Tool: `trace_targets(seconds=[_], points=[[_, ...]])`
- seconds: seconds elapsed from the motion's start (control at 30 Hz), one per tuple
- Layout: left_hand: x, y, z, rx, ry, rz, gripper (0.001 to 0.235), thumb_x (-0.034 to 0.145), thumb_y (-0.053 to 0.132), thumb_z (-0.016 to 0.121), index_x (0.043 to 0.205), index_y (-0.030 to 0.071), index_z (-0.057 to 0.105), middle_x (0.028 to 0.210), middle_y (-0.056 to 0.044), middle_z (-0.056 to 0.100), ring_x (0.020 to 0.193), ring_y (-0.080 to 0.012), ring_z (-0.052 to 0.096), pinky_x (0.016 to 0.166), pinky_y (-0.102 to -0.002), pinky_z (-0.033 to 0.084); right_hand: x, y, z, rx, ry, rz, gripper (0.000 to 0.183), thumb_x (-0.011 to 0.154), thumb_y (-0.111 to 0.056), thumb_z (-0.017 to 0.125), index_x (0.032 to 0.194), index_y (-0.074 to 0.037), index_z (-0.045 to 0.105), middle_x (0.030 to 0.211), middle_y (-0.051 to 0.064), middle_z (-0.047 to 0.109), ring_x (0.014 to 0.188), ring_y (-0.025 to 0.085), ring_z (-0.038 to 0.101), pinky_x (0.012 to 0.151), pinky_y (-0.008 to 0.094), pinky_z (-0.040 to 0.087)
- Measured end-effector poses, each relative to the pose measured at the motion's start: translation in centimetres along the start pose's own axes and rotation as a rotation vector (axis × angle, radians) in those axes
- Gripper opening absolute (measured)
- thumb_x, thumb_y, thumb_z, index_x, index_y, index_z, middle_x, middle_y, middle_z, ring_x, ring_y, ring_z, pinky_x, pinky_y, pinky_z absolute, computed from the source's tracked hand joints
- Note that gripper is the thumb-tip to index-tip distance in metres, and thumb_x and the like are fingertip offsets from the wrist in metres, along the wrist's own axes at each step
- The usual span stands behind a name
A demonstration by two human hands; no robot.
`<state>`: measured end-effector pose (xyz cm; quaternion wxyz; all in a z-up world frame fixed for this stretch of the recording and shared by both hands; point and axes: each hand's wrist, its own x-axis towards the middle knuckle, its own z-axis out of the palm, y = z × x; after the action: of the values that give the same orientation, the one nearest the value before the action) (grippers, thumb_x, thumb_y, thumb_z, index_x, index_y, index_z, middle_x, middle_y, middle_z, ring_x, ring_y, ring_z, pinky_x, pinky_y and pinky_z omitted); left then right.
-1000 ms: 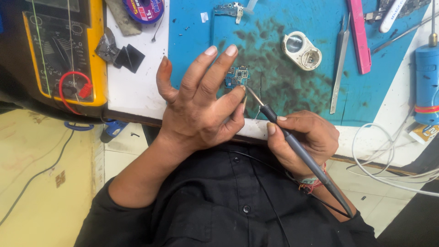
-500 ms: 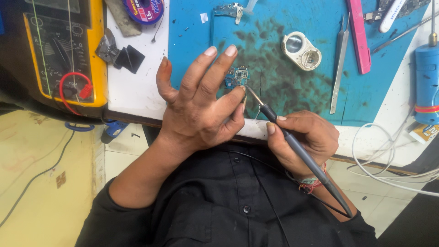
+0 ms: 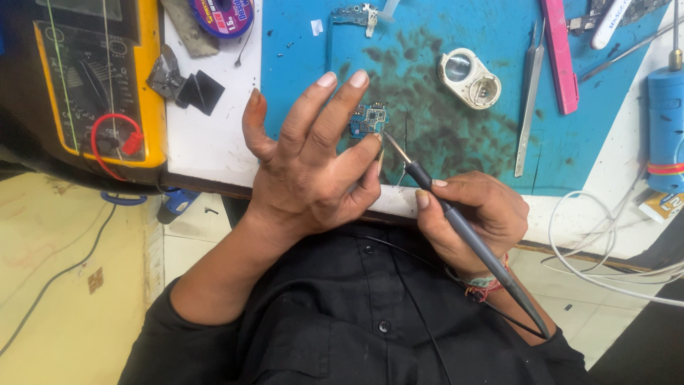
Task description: The person uses a hot air gun and tweezers to work on a small circuit board, then switches to a soldering iron to reflow solder joints. They use a magnifying loupe to inspect the board and a brush to clean the surface. The person handles the board with tweezers and fingers throughout the process.
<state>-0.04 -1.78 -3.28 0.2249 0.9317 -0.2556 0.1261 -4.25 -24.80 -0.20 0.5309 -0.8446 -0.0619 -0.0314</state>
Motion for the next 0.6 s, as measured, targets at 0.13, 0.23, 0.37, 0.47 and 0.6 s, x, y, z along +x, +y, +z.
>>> trace_targets(seconds=[0.13, 0.23, 0.37, 0.47, 0.6], points=[[0.00, 0.04, -0.12, -0.005, -0.005, -0.003, 0.015, 0.097, 0.032, 0.065, 0.104, 0.026, 0.077, 0.158, -0.009, 0.050, 0.147, -0.0254, 0.038, 0.123, -0.059, 0.003, -0.15, -0.08, 0.02, 0.027, 0.005, 0.042, 0.018, 0.093, 0.000, 0.081, 0.102, 0.001, 0.065, 0.086, 0.011, 0.070, 0.064, 0.012, 0.065, 0.057, 0.022, 0.048], [0.07, 0.06, -0.06, -0.002, 0.000, -0.003, 0.015, 0.097, 0.032, 0.065, 0.103, 0.026, 0.077, 0.158, -0.009, 0.051, 0.147, -0.0251, 0.039, 0.122, -0.059, 0.002, -0.05, 0.07, 0.03, -0.022, 0.005, -0.004, 0.018, 0.090, 0.001, 0.081, 0.100, 0.001, 0.066, 0.085, 0.011, 0.069, 0.065, 0.013, 0.066, 0.058, 0.023, 0.049], [0.03, -0.03, -0.07, -0.002, 0.000, 0.000, 0.014, 0.097, 0.032, 0.065, 0.102, 0.026, 0.076, 0.158, -0.009, 0.051, 0.147, -0.0254, 0.039, 0.122, -0.059, 0.003, -0.13, 0.04, 0.09, 0.003, 0.014, 0.015, 0.019, 0.092, 0.001, 0.081, 0.101, 0.001, 0.065, 0.086, 0.011, 0.070, 0.066, 0.013, 0.067, 0.058, 0.022, 0.050], [0.05, 0.00, -0.04, -0.004, 0.001, 0.000, 0.013, 0.097, 0.032, 0.065, 0.102, 0.026, 0.076, 0.158, -0.010, 0.050, 0.147, -0.0257, 0.038, 0.122, -0.060, 0.003, -0.08, 0.05, 0.07, -0.008, 0.007, 0.008, 0.018, 0.091, 0.001, 0.082, 0.101, 0.000, 0.066, 0.085, 0.011, 0.070, 0.065, 0.013, 0.066, 0.058, 0.023, 0.049], [0.05, 0.00, -0.15, -0.014, -0.004, -0.002, 0.014, 0.097, 0.031, 0.065, 0.104, 0.025, 0.076, 0.158, -0.010, 0.050, 0.147, -0.0260, 0.039, 0.122, -0.061, 0.005, -0.05, -0.04, 0.09, -0.014, 0.011, 0.023, 0.019, 0.090, 0.001, 0.082, 0.100, 0.001, 0.066, 0.084, 0.011, 0.070, 0.064, 0.012, 0.066, 0.057, 0.022, 0.049]])
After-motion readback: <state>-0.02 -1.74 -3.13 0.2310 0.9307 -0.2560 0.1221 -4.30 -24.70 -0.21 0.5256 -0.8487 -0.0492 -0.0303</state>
